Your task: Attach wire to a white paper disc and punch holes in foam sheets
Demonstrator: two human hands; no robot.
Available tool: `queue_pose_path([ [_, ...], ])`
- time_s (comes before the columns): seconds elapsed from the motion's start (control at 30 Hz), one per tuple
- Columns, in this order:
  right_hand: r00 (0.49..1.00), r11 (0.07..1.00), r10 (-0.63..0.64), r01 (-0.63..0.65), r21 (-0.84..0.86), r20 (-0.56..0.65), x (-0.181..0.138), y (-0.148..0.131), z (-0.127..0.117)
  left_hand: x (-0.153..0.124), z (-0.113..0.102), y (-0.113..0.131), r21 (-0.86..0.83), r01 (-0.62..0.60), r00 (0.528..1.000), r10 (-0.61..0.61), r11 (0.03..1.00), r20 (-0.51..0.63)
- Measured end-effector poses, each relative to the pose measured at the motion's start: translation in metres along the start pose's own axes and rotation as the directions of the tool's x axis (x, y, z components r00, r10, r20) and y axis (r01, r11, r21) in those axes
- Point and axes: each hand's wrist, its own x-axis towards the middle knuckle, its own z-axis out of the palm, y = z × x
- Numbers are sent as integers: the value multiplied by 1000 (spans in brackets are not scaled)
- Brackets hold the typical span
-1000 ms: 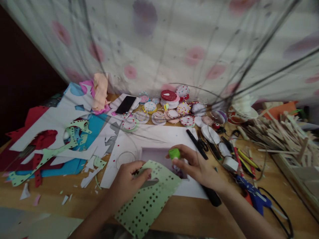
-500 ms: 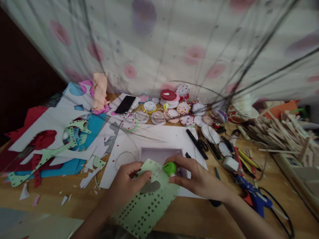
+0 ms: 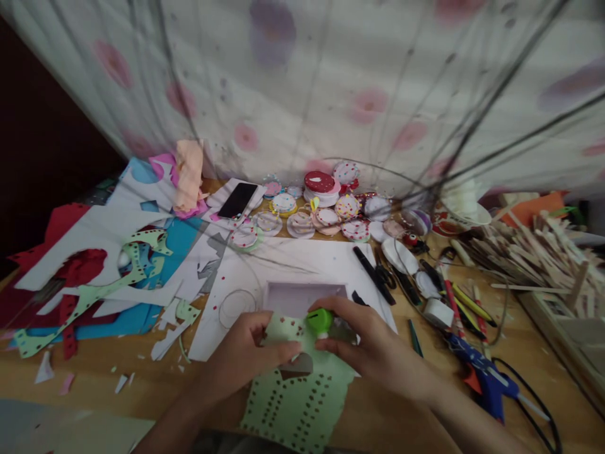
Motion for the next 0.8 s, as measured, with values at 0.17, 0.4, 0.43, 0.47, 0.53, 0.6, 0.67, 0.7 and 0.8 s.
queue_pose_path([
  [0.17,999,993,-34,35,-114,15,-3,-3,-3,1,6,-8,174,-37,987,63,984,-150],
  [0.4,994,924,-72,97,-369,82,-5,-2,-12,-2,10,-8,379,-222,948,289,898,-130],
  [0.43,992,913,-83,114,-392,95,-4,-3,-13,-2,10,-9,398,-226,943,301,889,-138],
  [0.47,990,902,-93,128,-413,104,-3,-4,-13,-2,11,-9,414,-226,939,310,882,-148],
  [0.53,988,883,-105,146,-446,117,-1,-8,-14,-2,12,-9,441,-220,935,317,870,-159],
  [0.6,987,876,-99,148,-460,130,1,-10,-14,-1,13,-10,460,-219,932,325,861,-163],
  [0.67,985,879,-88,146,-453,146,2,-11,-15,0,14,-11,470,-230,925,341,852,-165],
  [0.7,985,883,-83,143,-448,151,2,-10,-15,1,14,-11,473,-235,922,349,849,-168],
  [0.8,986,891,-78,134,-434,145,2,-9,-15,1,14,-11,470,-242,922,352,849,-162],
])
